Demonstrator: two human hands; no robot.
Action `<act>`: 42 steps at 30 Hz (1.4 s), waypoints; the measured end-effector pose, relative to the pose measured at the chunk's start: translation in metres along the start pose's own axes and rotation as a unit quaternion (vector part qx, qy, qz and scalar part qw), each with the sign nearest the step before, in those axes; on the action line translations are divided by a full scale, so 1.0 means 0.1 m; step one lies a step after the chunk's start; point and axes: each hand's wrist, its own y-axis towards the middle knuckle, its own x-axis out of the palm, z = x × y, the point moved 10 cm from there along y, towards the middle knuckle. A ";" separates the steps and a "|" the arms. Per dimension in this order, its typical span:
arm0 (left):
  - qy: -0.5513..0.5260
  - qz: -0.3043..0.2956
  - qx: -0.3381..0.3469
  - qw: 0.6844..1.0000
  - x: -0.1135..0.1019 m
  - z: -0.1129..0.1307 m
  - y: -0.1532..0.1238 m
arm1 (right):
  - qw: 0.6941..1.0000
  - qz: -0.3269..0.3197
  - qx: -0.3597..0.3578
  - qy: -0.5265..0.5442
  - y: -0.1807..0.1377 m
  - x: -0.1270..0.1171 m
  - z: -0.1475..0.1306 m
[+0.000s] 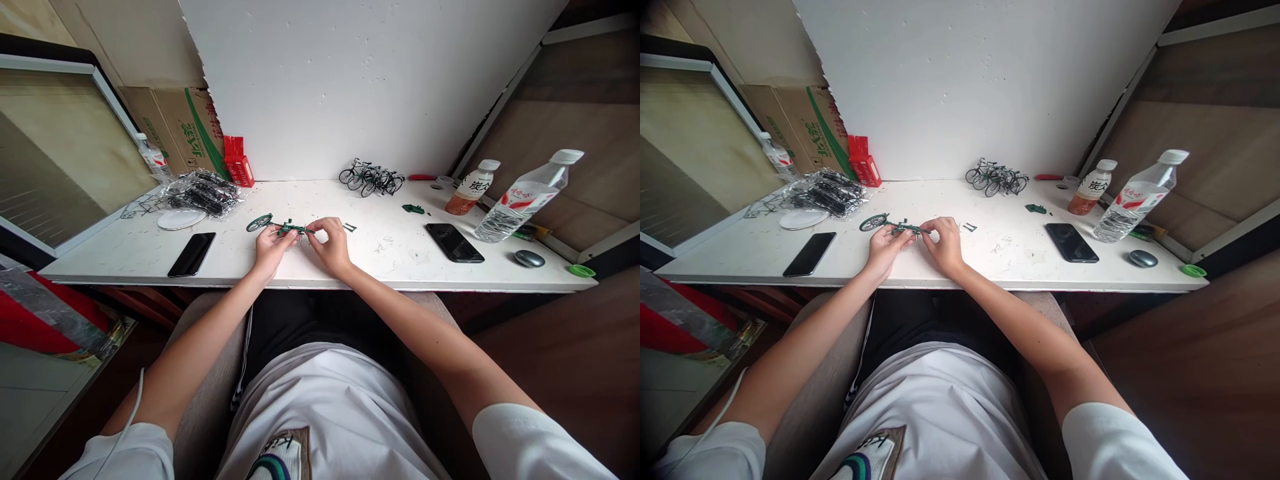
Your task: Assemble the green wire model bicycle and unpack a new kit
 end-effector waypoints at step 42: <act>0.004 -0.013 -0.006 1.000 0.07 0.04 -0.03 | 0.999 0.022 0.031 0.038 0.00 -0.02 0.12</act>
